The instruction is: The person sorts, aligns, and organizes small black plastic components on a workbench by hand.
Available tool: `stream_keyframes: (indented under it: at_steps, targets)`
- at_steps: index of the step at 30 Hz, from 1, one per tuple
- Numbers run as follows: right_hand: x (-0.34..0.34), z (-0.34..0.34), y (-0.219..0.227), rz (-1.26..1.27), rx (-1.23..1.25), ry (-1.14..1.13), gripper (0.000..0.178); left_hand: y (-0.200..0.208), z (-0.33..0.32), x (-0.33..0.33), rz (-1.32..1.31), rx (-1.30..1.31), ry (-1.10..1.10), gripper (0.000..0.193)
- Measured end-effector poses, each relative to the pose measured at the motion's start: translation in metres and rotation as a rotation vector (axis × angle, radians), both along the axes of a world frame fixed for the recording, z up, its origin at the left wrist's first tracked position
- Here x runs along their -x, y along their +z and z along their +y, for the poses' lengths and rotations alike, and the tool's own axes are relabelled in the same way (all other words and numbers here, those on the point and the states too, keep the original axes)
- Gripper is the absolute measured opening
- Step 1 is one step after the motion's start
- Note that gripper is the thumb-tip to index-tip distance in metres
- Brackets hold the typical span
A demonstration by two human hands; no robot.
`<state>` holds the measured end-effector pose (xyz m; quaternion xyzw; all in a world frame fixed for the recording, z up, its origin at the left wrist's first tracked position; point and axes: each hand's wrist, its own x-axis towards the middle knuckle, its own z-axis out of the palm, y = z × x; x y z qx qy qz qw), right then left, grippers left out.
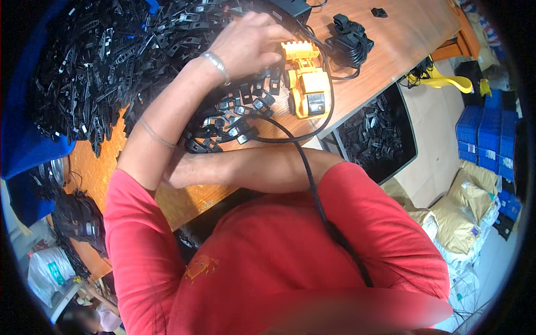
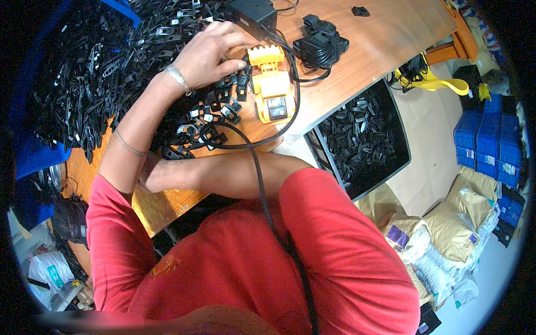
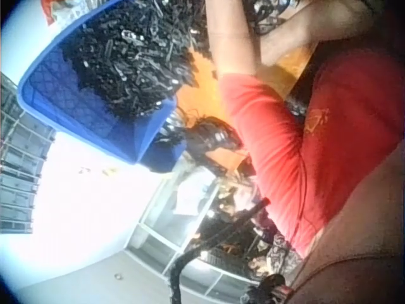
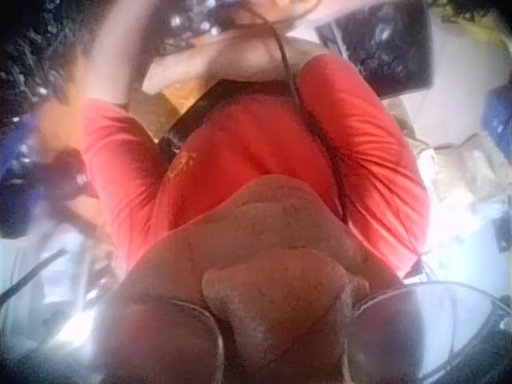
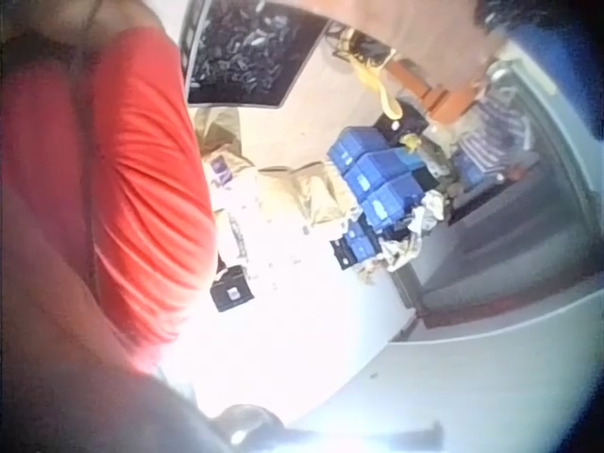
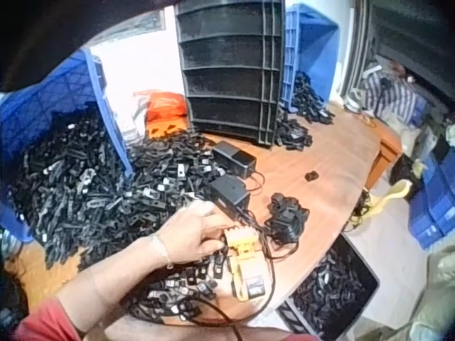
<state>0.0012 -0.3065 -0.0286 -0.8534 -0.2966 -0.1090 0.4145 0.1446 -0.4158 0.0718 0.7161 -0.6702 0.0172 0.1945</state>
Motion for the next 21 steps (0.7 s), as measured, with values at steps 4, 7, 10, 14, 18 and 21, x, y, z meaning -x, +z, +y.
stream_keyframes:
  at_steps: [4, 7, 10, 14, 18, 21]
  targets:
    - [-0.009, 0.013, 0.002, 0.017, 0.016, 0.009, 0.026, -0.008, -0.013, -0.003, -0.025, -0.173, 0.074, 0.054]
    - [-0.012, 0.014, 0.001, 0.029, 0.026, 0.011, 0.026, -0.008, -0.016, 0.001, -0.112, -0.193, 0.096, 0.051]
    - [-0.012, 0.017, 0.002, 0.038, 0.037, 0.018, 0.026, -0.005, -0.015, 0.003, -0.082, -0.25, 0.119, 0.046]
    - [-0.009, 0.015, 0.002, 0.048, 0.051, 0.027, 0.026, -0.009, -0.006, -0.002, -0.07, -0.194, 0.127, 0.037]
    - [-0.005, 0.007, 0.002, 0.058, 0.063, 0.03, 0.026, -0.002, 0.015, -0.008, -0.093, -0.245, 0.156, 0.024]
    - [-0.043, 0.071, 0.012, 0.06, 0.068, 0.04, 0.026, 0.003, 0.039, -0.014, -0.098, -0.226, 0.167, 0.019]
